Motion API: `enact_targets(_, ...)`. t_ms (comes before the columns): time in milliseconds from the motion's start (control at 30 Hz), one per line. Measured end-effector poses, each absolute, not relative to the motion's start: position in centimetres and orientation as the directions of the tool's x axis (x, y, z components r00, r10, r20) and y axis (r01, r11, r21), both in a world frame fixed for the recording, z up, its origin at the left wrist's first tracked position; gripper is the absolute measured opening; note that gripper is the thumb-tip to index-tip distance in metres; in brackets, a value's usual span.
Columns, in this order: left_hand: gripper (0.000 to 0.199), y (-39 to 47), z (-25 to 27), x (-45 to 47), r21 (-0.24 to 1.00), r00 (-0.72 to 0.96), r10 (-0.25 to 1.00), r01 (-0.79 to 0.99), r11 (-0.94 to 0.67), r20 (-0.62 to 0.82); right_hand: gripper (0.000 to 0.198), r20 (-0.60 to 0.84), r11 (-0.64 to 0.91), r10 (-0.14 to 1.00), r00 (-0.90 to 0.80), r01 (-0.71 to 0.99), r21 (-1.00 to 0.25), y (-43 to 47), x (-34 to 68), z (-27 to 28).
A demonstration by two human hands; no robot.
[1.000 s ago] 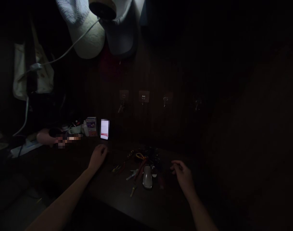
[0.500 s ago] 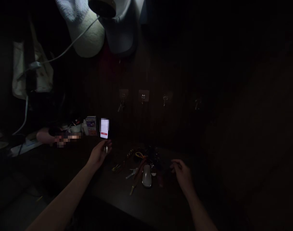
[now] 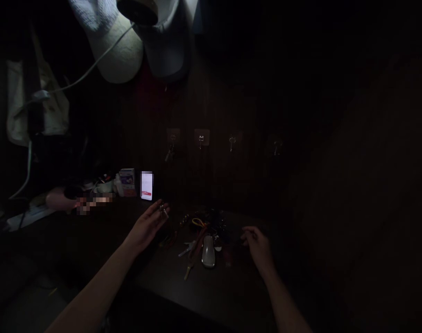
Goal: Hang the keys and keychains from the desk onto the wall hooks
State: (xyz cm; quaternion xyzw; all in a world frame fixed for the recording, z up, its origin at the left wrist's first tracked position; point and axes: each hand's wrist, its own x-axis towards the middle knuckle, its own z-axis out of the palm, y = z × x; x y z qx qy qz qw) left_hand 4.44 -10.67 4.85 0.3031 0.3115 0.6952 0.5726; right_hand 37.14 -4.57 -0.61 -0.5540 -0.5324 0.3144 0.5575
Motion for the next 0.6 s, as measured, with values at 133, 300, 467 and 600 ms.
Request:
enact_targets(133, 0.046, -10.6, 4.8, 4.9, 0.814, -0.215, 0.973, -0.548, -0.191, 0.084, 0.026, 0.255, 0.197, 0.938, 0.237, 0.243, -0.950, -4.7, 37.0, -0.4)
enact_targets(300, 0.051, -10.8, 5.1, 5.4, 0.882, -0.301, 0.944, -0.397, -0.252, 0.134, 0.026, 0.240, 0.174, 0.941, 0.239, 0.266, -0.948, -5.1, 36.9, 0.2)
enact_targets(467, 0.053, -11.0, 5.6, 5.5, 0.932, -0.341, 0.923, -0.243, -0.270, 0.179, 0.025, 0.248, 0.185, 0.941, 0.231, 0.264, -0.947, -5.1, 36.9, 0.2)
enact_targets(600, 0.050, -11.3, 6.0, 5.7, 0.944, -0.387, 0.899, -0.163, -0.287, 0.206, 0.025, 0.252, 0.191, 0.940, 0.231, 0.257, -0.947, -5.0, 37.0, 0.0)
